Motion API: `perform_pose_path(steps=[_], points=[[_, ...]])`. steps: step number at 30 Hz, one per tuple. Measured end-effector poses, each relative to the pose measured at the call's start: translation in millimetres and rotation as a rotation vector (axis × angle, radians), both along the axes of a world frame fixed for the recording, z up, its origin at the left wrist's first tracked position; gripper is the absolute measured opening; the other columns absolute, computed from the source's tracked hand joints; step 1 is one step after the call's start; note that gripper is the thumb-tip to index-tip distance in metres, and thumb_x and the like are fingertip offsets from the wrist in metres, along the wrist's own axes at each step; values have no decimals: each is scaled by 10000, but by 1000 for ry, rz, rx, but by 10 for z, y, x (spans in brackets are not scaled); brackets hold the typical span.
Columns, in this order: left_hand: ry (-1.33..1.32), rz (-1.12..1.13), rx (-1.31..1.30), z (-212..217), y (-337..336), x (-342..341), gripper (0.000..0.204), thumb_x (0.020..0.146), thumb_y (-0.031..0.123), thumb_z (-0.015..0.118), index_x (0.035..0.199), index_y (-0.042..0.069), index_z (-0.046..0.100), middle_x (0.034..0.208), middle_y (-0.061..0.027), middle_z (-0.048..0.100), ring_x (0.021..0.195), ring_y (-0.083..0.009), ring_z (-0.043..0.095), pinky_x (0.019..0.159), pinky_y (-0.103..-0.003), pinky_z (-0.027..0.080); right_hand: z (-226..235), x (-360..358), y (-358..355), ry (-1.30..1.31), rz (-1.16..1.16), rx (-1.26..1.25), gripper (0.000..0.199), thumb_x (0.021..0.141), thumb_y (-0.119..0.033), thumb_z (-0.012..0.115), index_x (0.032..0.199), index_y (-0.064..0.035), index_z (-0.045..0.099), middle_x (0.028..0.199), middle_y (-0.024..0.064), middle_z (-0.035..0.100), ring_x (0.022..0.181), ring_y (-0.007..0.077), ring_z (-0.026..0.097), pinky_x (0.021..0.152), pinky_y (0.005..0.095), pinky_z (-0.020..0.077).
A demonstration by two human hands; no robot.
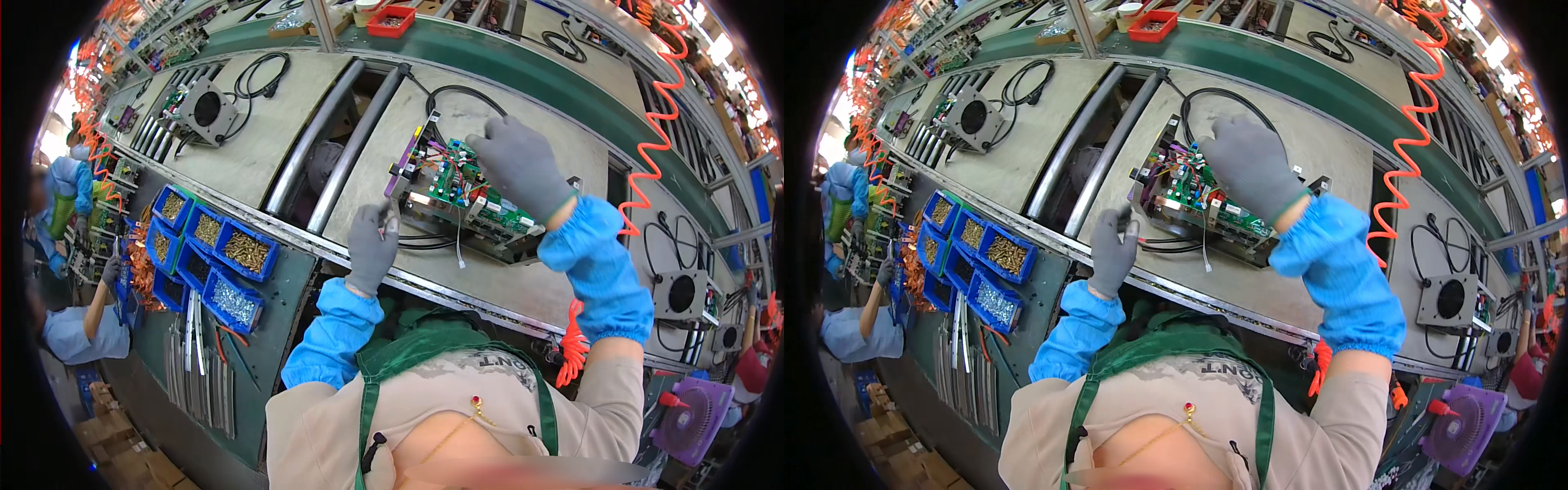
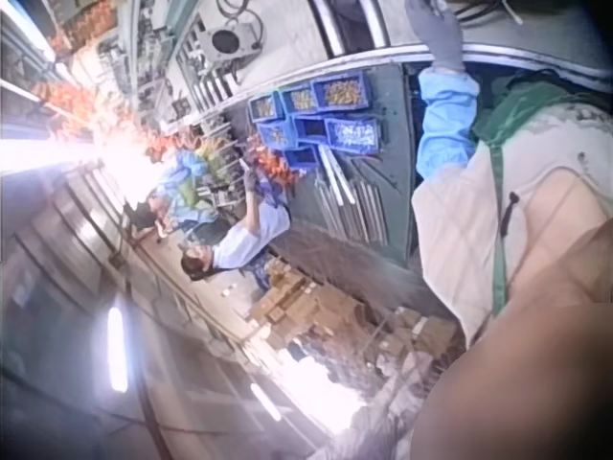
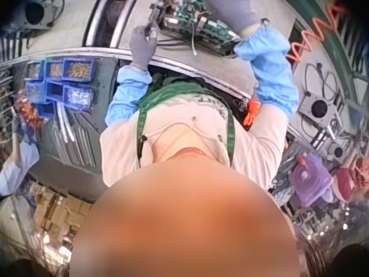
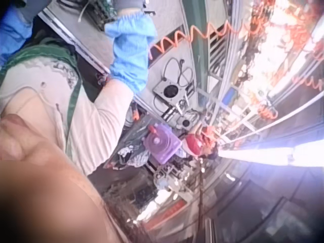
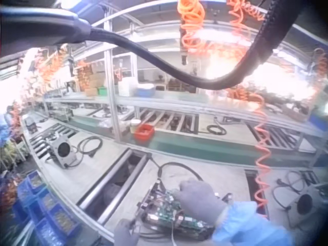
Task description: Assembling components into an electronic chassis and using an electric screwdriver to secure parts.
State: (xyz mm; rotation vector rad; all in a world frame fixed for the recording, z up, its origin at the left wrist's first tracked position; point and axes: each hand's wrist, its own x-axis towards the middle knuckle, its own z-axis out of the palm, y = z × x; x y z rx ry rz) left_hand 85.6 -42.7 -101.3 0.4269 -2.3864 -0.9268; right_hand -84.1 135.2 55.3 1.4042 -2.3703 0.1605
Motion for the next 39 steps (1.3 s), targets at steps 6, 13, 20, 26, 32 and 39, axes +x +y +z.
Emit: perform_pose_path(steps=[6, 13, 20, 26, 32, 39], points=[[134, -170, 323, 57, 207, 2, 269, 861, 113, 598, 1116, 29, 582, 910, -130, 628, 741, -202, 634, 652, -295, 501, -36, -244, -379, -15, 80, 99, 85, 742, -155, 615, 776, -92, 663, 870, 110, 575, 870, 287, 577, 692, 403, 500], [-79, -239, 431, 139, 236, -115, 476, 895, 173, 490, 1353, 63, 423, 899, -197, 638, 755, -289, 642, 698, -378, 492, -36, -147, -555, -233, 136, 293, 195, 701, -259, 658, 782, -82, 670, 895, 124, 579, 895, 304, 579, 729, 412, 487], [-143, -242, 451, 210, 258, -240, 607, 866, 170, 497, 1432, 79, 295, 802, -184, 615, 722, -312, 623, 664, -399, 479, -73, -267, -834, -80, 108, 382, 232, 725, -287, 637, 823, -82, 684, 816, 147, 628, 816, 326, 618, 717, 443, 486], [-107, -300, 619, 205, 257, -264, 537, 878, 176, 506, 1377, 25, 379, 794, -111, 614, 672, -216, 596, 634, -352, 483, -29, -336, -988, -322, -96, 627, 273, 696, -218, 642, 884, -32, 711, 885, 186, 673, 837, 337, 661, 708, 424, 530], [-94, -215, 1246, 138, 273, -295, 364, 918, 185, 502, 1244, 25, 524, 934, -20, 621, 760, -107, 577, 620, -246, 456, -62, -408, -1042, -606, -116, 588, 297, 638, -228, 647, 834, -14, 713, 840, 187, 675, 768, 321, 659, 687, 408, 517], [142, -144, 1397, 266, 355, -310, 281, 935, 194, 493, 1147, 33, 583, 860, 3, 599, 708, -70, 529, 598, -204, 421, -30, -413, -1004, -748, -151, 535, 350, 592, -284, 682, 792, 3, 704, 853, 185, 674, 749, 310, 643, 698, 387, 512]])
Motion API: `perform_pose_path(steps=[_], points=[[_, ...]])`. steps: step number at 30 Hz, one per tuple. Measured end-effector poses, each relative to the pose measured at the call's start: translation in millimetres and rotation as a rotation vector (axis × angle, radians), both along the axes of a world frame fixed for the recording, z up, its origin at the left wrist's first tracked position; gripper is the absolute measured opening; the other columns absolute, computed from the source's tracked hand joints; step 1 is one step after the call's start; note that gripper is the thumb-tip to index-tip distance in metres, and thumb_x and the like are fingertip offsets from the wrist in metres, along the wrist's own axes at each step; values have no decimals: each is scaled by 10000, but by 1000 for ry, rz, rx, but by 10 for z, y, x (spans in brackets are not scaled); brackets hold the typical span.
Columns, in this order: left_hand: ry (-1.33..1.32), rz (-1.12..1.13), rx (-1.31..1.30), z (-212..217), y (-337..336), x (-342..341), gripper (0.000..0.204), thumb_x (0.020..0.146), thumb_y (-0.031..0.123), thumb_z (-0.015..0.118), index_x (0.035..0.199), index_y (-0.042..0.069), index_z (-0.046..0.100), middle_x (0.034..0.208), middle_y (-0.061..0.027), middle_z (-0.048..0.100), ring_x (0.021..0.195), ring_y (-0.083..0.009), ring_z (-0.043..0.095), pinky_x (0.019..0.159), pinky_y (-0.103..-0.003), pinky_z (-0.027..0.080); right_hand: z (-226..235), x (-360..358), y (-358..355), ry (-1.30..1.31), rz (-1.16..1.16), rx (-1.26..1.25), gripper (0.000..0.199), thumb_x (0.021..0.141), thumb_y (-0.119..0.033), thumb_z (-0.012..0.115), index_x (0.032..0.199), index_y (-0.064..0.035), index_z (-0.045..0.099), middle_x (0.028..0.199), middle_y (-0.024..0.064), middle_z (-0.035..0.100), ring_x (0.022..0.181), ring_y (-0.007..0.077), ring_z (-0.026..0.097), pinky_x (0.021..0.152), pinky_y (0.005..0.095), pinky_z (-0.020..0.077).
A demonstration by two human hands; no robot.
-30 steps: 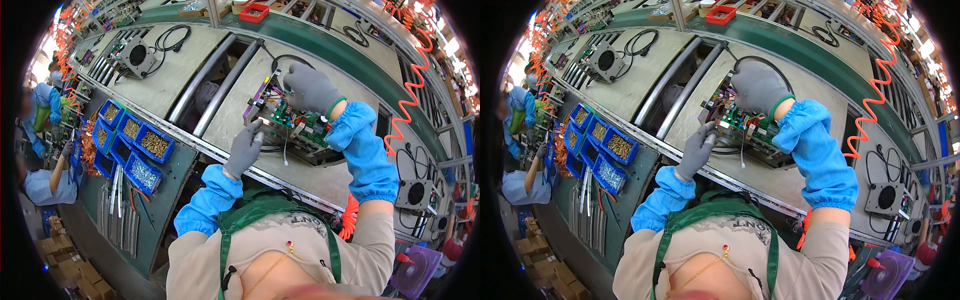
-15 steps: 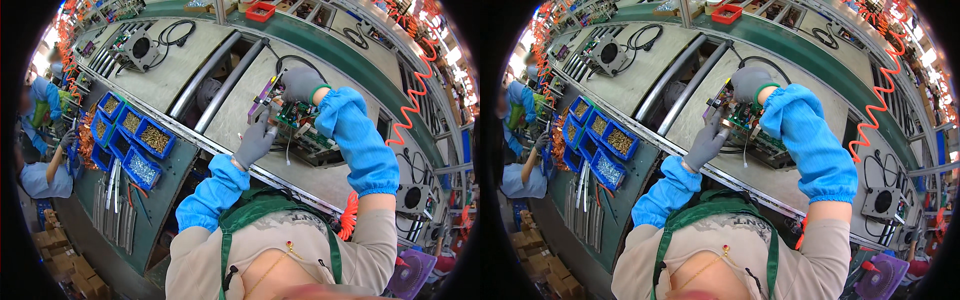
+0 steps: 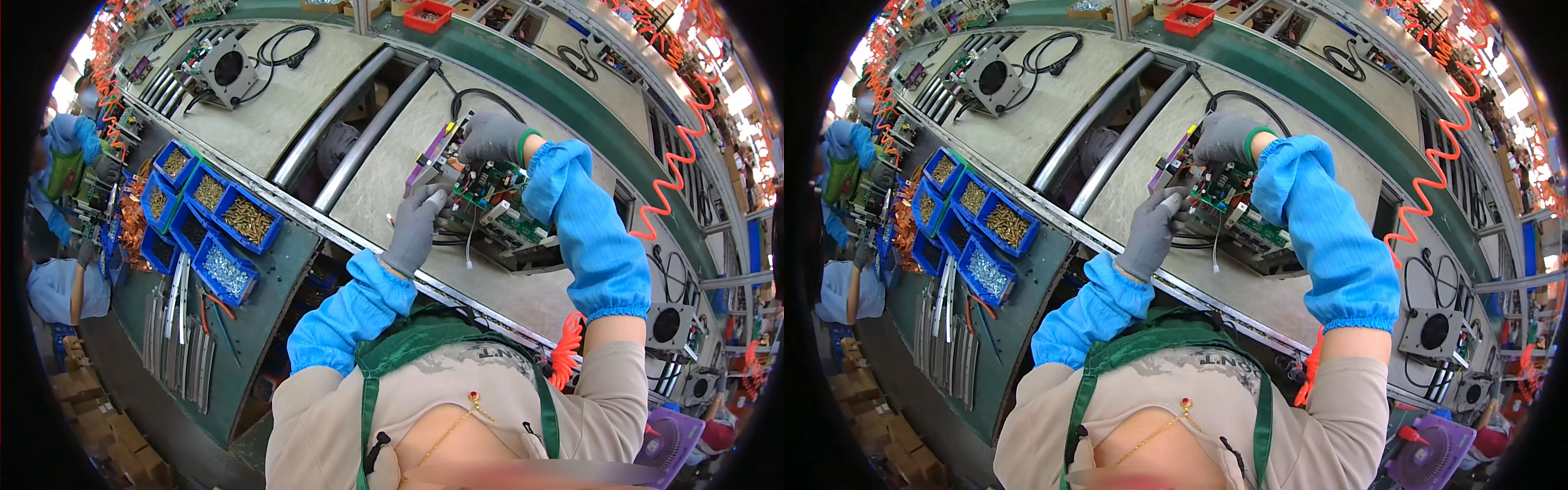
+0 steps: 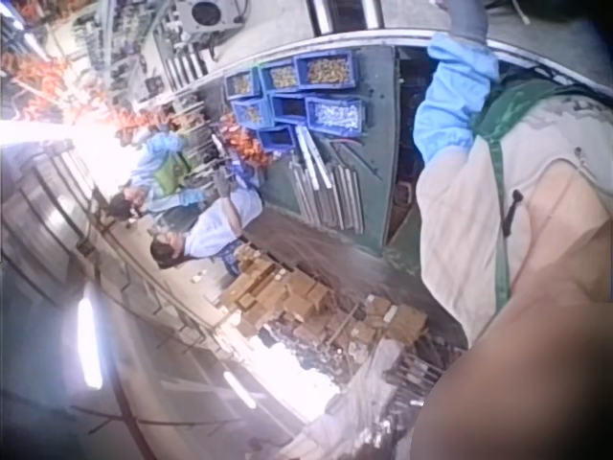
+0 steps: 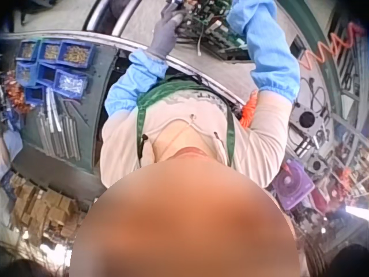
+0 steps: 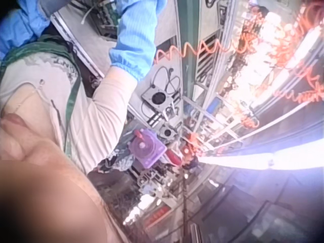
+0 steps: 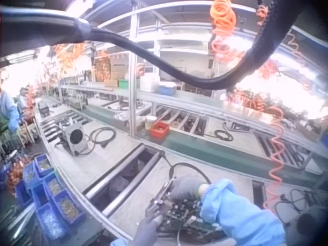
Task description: Assembling components into an electronic chassis and using an electric screwdriver to secure parts.
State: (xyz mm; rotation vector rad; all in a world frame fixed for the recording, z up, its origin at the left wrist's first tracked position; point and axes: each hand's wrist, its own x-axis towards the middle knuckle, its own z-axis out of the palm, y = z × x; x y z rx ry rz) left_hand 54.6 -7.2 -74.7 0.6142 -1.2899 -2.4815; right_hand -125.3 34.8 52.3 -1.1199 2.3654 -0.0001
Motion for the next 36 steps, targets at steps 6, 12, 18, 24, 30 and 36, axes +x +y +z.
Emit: perform_pose_path(steps=[6, 12, 18, 24, 30, 36], points=[[-56, -41, -185, 136, -9, -3, 257, 942, 208, 485, 1071, 44, 634, 748, 26, 559, 619, -46, 479, 528, -191, 395, -91, -28, 1, 28, -22, -32, 410, 591, -316, 666, 841, 7, 699, 898, 208, 667, 826, 336, 644, 729, 391, 511], [-10, -22, -345, 115, -13, 7, 282, 946, 258, 470, 988, 39, 644, 651, 20, 523, 542, -45, 445, 470, -204, 365, -147, -50, 52, -23, -47, -88, 423, 611, -272, 662, 928, 8, 684, 912, 211, 667, 840, 326, 645, 746, 373, 504], [-97, -139, -103, 192, -79, -83, 381, 936, 361, 476, 755, 53, 608, 564, 5, 485, 501, -63, 434, 459, -220, 358, -151, -4, 85, -122, -81, -111, 452, 645, -255, 669, 1014, 6, 660, 918, 203, 668, 841, 309, 646, 770, 355, 494], [-126, -134, -223, 328, 17, -190, 211, 883, 236, 598, 827, 37, 636, 619, 18, 513, 488, -57, 442, 447, -219, 357, -251, 30, 156, -61, -101, -249, 447, 649, -249, 673, 1019, 0, 660, 885, 189, 670, 832, 272, 649, 774, 344, 494], [-147, -80, -246, 285, 27, -181, 190, 852, 179, 624, 925, 6, 655, 649, 17, 531, 503, -50, 461, 447, -209, 366, -244, 54, 215, -260, -284, -421, 397, 657, -213, 657, 991, 2, 664, 820, 157, 659, 762, 217, 631, 708, 326, 495], [-175, 1, -456, 177, 27, -140, 272, 848, 195, 636, 1016, -18, 649, 612, 2, 542, 483, -50, 487, 437, -228, 392, -169, -19, 175, -316, -164, -371, 325, 646, -157, 642, 925, 6, 669, 782, 115, 648, 715, 202, 600, 658, 317, 482]])
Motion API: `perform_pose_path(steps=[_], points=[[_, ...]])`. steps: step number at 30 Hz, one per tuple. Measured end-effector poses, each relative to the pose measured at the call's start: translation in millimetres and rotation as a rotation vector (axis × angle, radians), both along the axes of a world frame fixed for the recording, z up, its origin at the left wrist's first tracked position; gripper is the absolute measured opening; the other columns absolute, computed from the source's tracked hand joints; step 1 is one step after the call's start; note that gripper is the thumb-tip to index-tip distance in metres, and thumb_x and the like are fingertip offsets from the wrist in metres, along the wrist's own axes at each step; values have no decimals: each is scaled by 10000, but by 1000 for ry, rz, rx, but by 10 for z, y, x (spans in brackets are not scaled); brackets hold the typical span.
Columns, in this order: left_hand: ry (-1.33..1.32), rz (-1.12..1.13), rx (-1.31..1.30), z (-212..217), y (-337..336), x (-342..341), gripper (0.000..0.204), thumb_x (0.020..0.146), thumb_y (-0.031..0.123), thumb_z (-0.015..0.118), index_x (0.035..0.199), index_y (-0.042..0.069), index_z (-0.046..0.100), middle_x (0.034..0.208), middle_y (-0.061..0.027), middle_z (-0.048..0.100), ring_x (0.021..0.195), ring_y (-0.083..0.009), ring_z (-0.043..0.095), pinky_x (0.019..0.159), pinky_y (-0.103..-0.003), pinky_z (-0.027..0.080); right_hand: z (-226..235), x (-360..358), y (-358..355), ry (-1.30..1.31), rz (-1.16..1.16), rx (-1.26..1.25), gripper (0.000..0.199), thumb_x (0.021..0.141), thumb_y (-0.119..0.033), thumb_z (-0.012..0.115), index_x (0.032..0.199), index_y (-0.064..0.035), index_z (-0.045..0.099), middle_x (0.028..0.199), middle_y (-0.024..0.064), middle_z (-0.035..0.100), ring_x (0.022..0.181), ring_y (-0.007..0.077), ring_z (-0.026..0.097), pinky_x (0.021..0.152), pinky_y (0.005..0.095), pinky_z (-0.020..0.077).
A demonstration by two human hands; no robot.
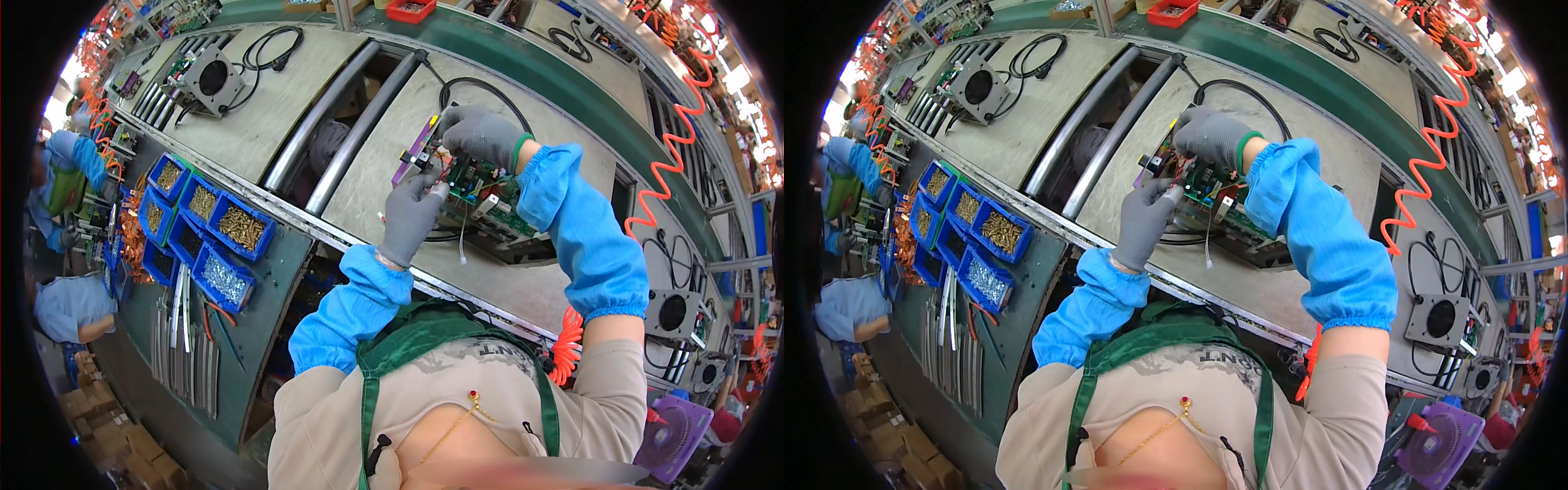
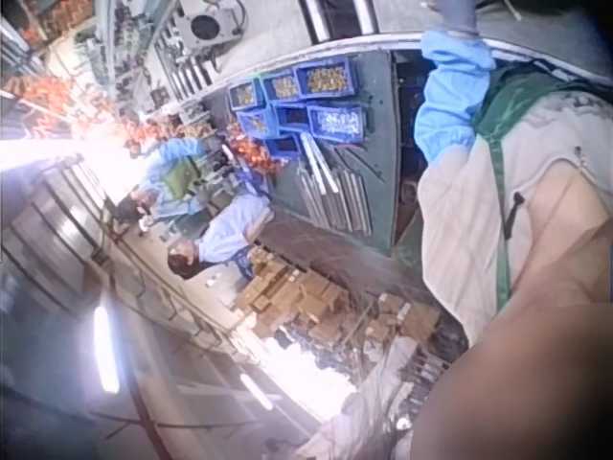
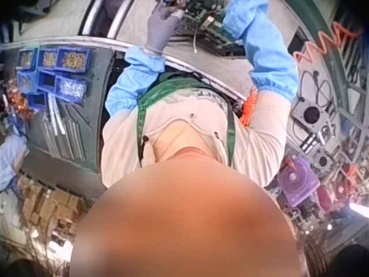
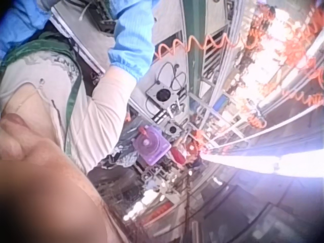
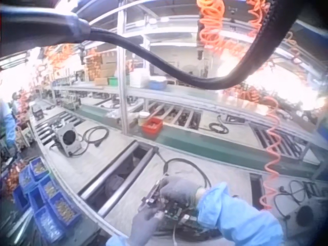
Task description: Assembling components into an electronic chassis and using an electric screwdriver to secure parts.
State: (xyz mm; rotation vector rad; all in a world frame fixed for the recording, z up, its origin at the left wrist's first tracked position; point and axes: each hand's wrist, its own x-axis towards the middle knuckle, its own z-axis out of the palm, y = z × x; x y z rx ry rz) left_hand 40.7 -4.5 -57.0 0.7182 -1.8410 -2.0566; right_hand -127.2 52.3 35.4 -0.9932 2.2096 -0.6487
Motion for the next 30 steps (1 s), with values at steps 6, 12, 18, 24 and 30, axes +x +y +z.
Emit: perform_pose_path(steps=[6, 12, 18, 24, 30], points=[[31, 86, -110, -85, 38, 18, 251, 850, 206, 635, 982, -5, 660, 566, 12, 530, 461, -53, 473, 434, -247, 381, -20, 70, 17, -108, 36, -1, 284, 673, -158, 659, 915, -10, 672, 759, 73, 627, 705, 168, 585, 634, 304, 469], [84, 136, -426, -212, 29, -23, 229, 840, 191, 629, 994, 26, 667, 523, -21, 500, 470, -71, 465, 453, -272, 367, -66, 213, 20, -228, -76, -32, 258, 734, -191, 672, 915, -10, 646, 683, 46, 592, 613, 121, 549, 539, 276, 441], [128, 176, -367, -271, 40, -26, 229, 847, 203, 629, 997, 37, 671, 535, -39, 512, 470, -88, 452, 460, -288, 367, 86, 179, 124, 37, 168, 26, 132, 739, -113, 611, 841, -58, 675, 677, 53, 598, 600, 145, 577, 565, 285, 472], [191, 197, -430, -250, 46, -38, 219, 859, 198, 625, 986, 24, 664, 543, -40, 514, 480, -90, 445, 462, -289, 365, 47, 280, 125, 400, 415, 117, 223, 754, -162, 629, 961, -169, 711, 837, 112, 662, 795, 266, 636, 704, 372, 496], [106, 121, -455, -171, 25, 15, 224, 877, 202, 607, 974, 5, 648, 571, -24, 532, 511, -77, 468, 477, -274, 373, 24, 307, 102, 487, 459, 249, 194, 762, -225, 653, 942, -184, 714, 871, 101, 651, 830, 287, 629, 723, 399, 490]])
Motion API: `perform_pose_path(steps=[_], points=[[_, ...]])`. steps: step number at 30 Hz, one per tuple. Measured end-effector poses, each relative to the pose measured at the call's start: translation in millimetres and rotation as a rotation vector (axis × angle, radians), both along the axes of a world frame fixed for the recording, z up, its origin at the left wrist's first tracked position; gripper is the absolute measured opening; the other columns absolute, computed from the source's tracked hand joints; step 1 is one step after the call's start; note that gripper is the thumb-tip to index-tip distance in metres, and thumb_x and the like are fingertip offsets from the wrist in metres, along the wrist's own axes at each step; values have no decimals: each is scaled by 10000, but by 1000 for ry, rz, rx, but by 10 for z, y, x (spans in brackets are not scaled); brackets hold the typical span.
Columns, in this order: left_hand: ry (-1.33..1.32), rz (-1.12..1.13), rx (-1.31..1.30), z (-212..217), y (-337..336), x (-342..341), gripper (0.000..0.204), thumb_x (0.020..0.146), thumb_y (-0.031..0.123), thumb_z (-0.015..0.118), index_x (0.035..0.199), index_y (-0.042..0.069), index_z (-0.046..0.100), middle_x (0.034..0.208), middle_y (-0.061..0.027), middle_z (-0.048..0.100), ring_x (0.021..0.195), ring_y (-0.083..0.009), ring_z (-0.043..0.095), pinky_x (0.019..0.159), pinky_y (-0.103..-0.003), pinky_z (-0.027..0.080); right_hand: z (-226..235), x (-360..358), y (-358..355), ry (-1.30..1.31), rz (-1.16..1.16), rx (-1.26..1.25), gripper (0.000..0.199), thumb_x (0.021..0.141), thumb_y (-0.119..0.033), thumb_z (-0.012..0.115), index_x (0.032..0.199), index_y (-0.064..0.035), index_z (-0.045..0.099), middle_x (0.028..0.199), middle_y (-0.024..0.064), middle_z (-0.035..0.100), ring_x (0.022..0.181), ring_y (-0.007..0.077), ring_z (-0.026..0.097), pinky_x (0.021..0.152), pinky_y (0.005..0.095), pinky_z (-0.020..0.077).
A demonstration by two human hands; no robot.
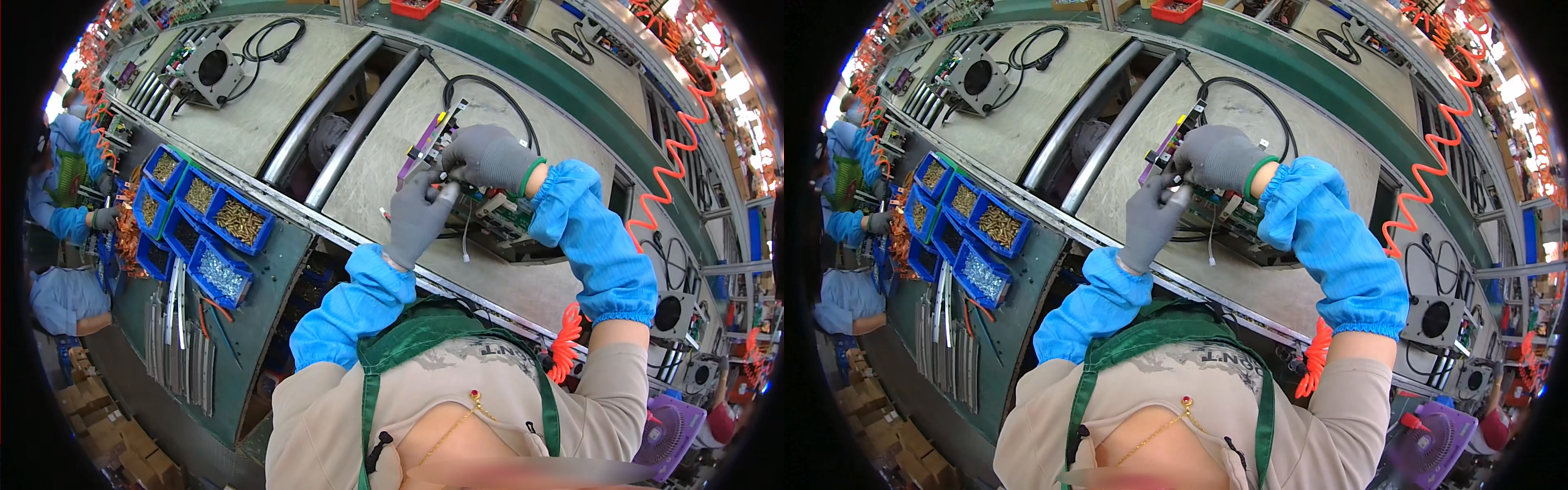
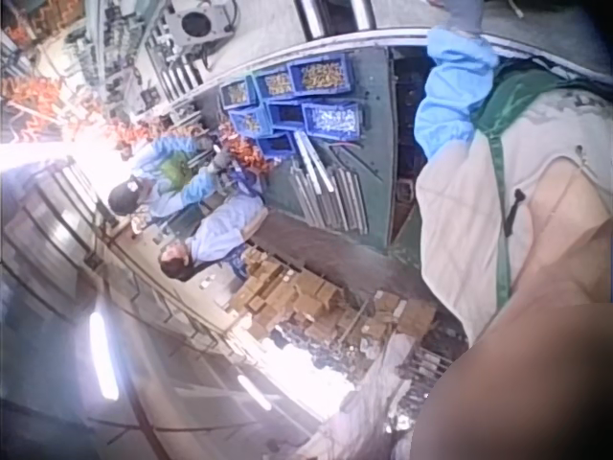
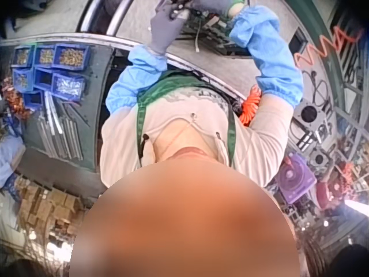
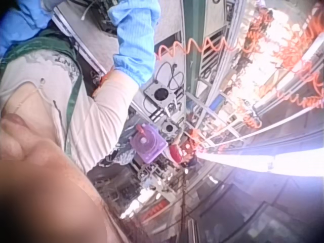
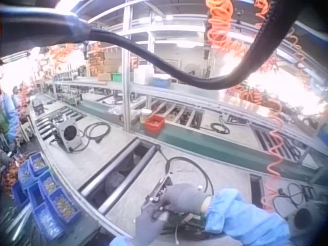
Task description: Assembling components into an electronic chassis and using an electric screwdriver to secure parts.
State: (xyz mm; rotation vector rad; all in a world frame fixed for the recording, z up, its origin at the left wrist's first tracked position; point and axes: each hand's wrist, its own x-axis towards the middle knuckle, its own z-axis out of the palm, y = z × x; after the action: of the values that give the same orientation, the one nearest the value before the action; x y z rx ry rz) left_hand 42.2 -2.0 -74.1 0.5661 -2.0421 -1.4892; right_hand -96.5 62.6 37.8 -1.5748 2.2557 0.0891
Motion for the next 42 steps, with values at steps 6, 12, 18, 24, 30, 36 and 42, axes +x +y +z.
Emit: perform_pose_path(steps=[6, 12, 18, 24, 30, 36, 42], points=[[-20, -120, 598, 84, -52, 18, 221, 919, 212, 544, 905, 13, 639, 633, -3, 557, 524, -63, 481, 477, -218, 387, -9, -96, 11, -97, 15, -72, 183, 755, -201, 669, 919, -129, 708, 876, 110, 649, 836, 289, 627, 725, 391, 488], [-6, -84, 707, 100, 45, -14, 209, 923, 209, 531, 977, 26, 616, 700, -5, 578, 565, -50, 486, 472, -203, 384, -9, -124, -29, -344, -103, -30, 185, 761, -151, 648, 918, -64, 693, 864, 131, 651, 823, 266, 634, 739, 370, 487], [37, -107, 806, 87, -1, -14, 208, 921, 227, 546, 974, 37, 611, 708, 1, 579, 560, -45, 478, 471, -186, 370, -1, -56, -12, -98, 11, 7, 195, 764, -176, 644, 928, -84, 693, 877, 133, 649, 838, 284, 630, 742, 381, 486], [23, -119, 859, 18, 22, -58, 206, 913, 219, 570, 983, 31, 614, 708, 3, 577, 550, -40, 469, 471, -175, 357, 14, -49, -8, -125, -2, -42, 192, 770, -183, 632, 929, -100, 699, 887, 136, 646, 843, 297, 625, 737, 393, 482], [171, -115, 992, -57, 90, -119, 209, 923, 192, 556, 1050, 37, 617, 704, 13, 568, 558, -39, 472, 474, -171, 356, 21, -79, -41, -99, -47, 9, 225, 761, -204, 640, 936, -73, 695, 880, 148, 665, 833, 304, 632, 740, 389, 485], [156, -77, 832, -46, 109, -11, 226, 926, 178, 542, 1093, 43, 610, 731, 14, 569, 585, -37, 483, 484, -172, 365, 43, -84, -70, -220, -148, -52, 237, 739, -221, 621, 888, -52, 695, 838, 154, 671, 770, 289, 633, 723, 373, 494], [-36, -212, 748, -76, 5, 78, 302, 907, 153, 501, 1170, 27, 581, 884, -13, 626, 654, -70, 548, 564, -221, 444, 151, -41, -176, 72, -109, 66, 202, 684, -180, 621, 837, -89, 716, 792, 128, 674, 749, 276, 648, 691, 372, 508]])
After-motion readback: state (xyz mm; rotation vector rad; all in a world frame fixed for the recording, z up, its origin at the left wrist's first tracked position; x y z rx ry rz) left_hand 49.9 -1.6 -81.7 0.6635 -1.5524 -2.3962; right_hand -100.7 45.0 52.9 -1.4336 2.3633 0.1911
